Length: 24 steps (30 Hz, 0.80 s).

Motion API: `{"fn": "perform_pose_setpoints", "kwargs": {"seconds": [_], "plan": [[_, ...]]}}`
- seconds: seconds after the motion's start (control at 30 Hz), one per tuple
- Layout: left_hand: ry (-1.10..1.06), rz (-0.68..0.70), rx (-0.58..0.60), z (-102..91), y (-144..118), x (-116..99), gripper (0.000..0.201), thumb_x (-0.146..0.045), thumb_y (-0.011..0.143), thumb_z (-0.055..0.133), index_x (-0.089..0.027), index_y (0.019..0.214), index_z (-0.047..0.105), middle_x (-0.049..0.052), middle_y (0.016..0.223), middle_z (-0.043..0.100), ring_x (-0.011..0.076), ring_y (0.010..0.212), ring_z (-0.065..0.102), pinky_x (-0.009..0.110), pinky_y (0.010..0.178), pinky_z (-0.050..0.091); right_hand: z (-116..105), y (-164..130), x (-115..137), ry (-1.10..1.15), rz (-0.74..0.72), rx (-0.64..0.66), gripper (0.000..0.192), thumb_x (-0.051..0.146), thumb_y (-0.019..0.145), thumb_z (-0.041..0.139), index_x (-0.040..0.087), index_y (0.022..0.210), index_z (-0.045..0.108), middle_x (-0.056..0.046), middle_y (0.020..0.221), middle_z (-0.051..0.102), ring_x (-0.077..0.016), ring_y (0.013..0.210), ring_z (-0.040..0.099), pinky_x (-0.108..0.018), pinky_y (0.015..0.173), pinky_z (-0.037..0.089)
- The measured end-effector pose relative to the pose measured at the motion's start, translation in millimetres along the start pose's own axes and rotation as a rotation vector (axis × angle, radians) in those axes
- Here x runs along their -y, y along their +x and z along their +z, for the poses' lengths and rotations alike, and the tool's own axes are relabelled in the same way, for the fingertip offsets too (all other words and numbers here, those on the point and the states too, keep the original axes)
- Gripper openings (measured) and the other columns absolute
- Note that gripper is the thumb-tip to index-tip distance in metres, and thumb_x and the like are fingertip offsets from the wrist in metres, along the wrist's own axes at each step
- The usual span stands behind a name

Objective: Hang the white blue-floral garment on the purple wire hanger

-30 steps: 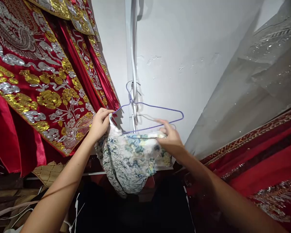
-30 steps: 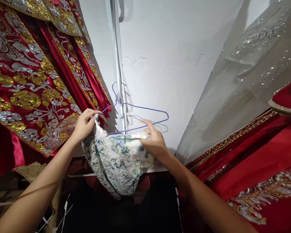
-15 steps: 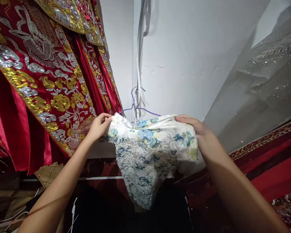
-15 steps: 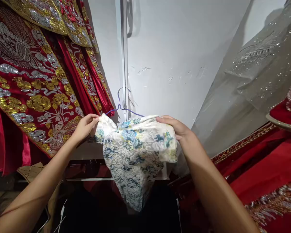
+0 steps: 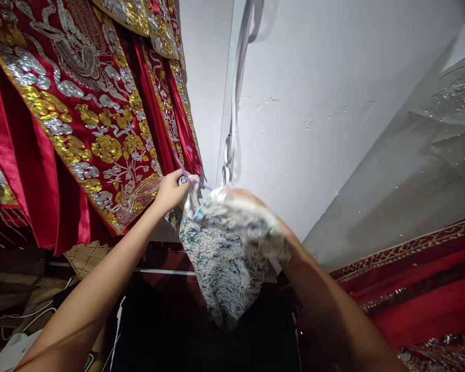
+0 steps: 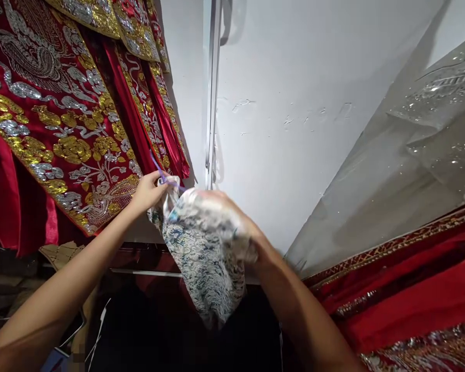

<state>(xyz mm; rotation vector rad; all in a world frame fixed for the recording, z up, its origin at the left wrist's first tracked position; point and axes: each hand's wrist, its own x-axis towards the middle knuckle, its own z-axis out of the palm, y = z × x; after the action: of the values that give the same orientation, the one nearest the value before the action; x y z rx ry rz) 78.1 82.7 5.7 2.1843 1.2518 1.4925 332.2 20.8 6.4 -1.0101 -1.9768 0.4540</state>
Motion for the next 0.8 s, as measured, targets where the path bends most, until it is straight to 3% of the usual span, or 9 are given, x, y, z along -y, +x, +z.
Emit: {"fn": "perform_pose_setpoints", "kwargs": {"seconds": [0.13,0.2,0.27,0.33,0.43,0.53,0.63,0.7,0.8], "plan": [[-0.114,0.098,0.073,19.8,-40,-3,0.029,-0.039,0.098,0.051,-0.016,0.106,0.068,0.004,0.087,0.069,0.0171,0.077,0.063,0.028,0.073,0.046,31,-35,-34,-0.174,-0.097,0.270,0.032,0.047,0.096,0.055,0.027,0.110,0.074,-0.004,0.086,0.074,-0.0235,0.082,0.070,-0.040,0.076,0.058],[-0.234,0.087,0.107,33.6,-56,-11,0.032,-0.043,0.099,0.050,-0.017,0.107,0.068,0.004,0.083,0.066,0.0170,0.077,0.062,0.028,0.073,0.047,39,-53,-57,-0.257,-0.158,0.231,0.043,0.038,0.096,0.055,0.025,0.136,0.060,-0.009,0.108,0.073,-0.0271,0.102,0.068,-0.045,0.089,0.056],[-0.382,0.064,0.140,48.0,-65,-26,0.037,-0.049,0.099,0.049,-0.018,0.107,0.068,0.004,0.082,0.065,0.0179,0.078,0.063,0.030,0.075,0.048,45,-67,-76,-0.294,-0.210,0.174,0.072,0.037,0.092,0.060,0.023,0.157,0.033,-0.015,0.138,0.061,-0.0316,0.125,0.059,-0.051,0.102,0.051],[-0.551,0.049,0.137,60.6,-67,-47,0.045,-0.055,0.100,0.044,-0.018,0.105,0.069,0.005,0.081,0.066,0.0192,0.081,0.064,0.032,0.080,0.050,52,-74,-86,-0.347,-0.264,0.108,0.099,0.043,0.085,0.068,0.021,0.163,0.011,-0.019,0.157,0.040,-0.0376,0.142,0.042,-0.058,0.112,0.041],[-0.765,-0.032,0.092,70.3,-65,-83,0.048,-0.057,0.101,0.040,-0.019,0.100,0.069,0.006,0.081,0.066,0.0202,0.083,0.066,0.034,0.085,0.051,63,-74,-82,-0.448,-0.328,-0.041,0.111,0.044,0.080,0.071,0.021,0.162,0.000,-0.020,0.161,0.030,-0.0431,0.149,0.028,-0.068,0.119,0.025],[-0.987,-0.135,0.067,66.5,-63,-114,0.052,-0.056,0.103,0.032,-0.020,0.094,0.068,0.005,0.074,0.066,0.0199,0.079,0.068,0.036,0.084,0.054,65,-70,-64,-0.462,-0.376,-0.175,0.112,0.038,0.077,0.070,0.024,0.162,-0.002,-0.019,0.158,0.033,-0.0443,0.148,0.028,-0.069,0.120,0.018],[-1.109,-0.167,0.124,55.5,-60,-124,0.046,-0.055,0.102,0.037,-0.020,0.098,0.067,0.007,0.083,0.071,0.0227,0.090,0.072,0.040,0.091,0.055,48,-70,-43,-0.431,-0.380,-0.160,0.106,0.037,0.074,0.072,0.031,0.162,0.013,-0.015,0.146,0.046,-0.0425,0.134,0.045,-0.061,0.113,0.035],[-1.039,-0.153,0.186,47.7,-58,-116,0.037,-0.051,0.096,0.054,-0.021,0.113,0.065,0.010,0.110,0.073,0.0268,0.111,0.069,0.044,0.101,0.052,26,-72,-33,-0.440,-0.330,-0.144,0.101,0.039,0.071,0.074,0.034,0.159,0.026,-0.013,0.132,0.054,-0.0394,0.120,0.054,-0.054,0.103,0.044],[-0.581,-0.123,0.233,36.7,-61,-88,0.051,-0.057,0.092,0.058,-0.024,0.132,0.060,0.013,0.129,0.068,0.0305,0.119,0.066,0.049,0.100,0.052,-16,-77,-27,-0.505,-0.156,-0.233,0.101,0.039,0.066,0.077,0.033,0.157,0.034,-0.012,0.124,0.054,-0.0385,0.113,0.055,-0.052,0.098,0.045]]}}
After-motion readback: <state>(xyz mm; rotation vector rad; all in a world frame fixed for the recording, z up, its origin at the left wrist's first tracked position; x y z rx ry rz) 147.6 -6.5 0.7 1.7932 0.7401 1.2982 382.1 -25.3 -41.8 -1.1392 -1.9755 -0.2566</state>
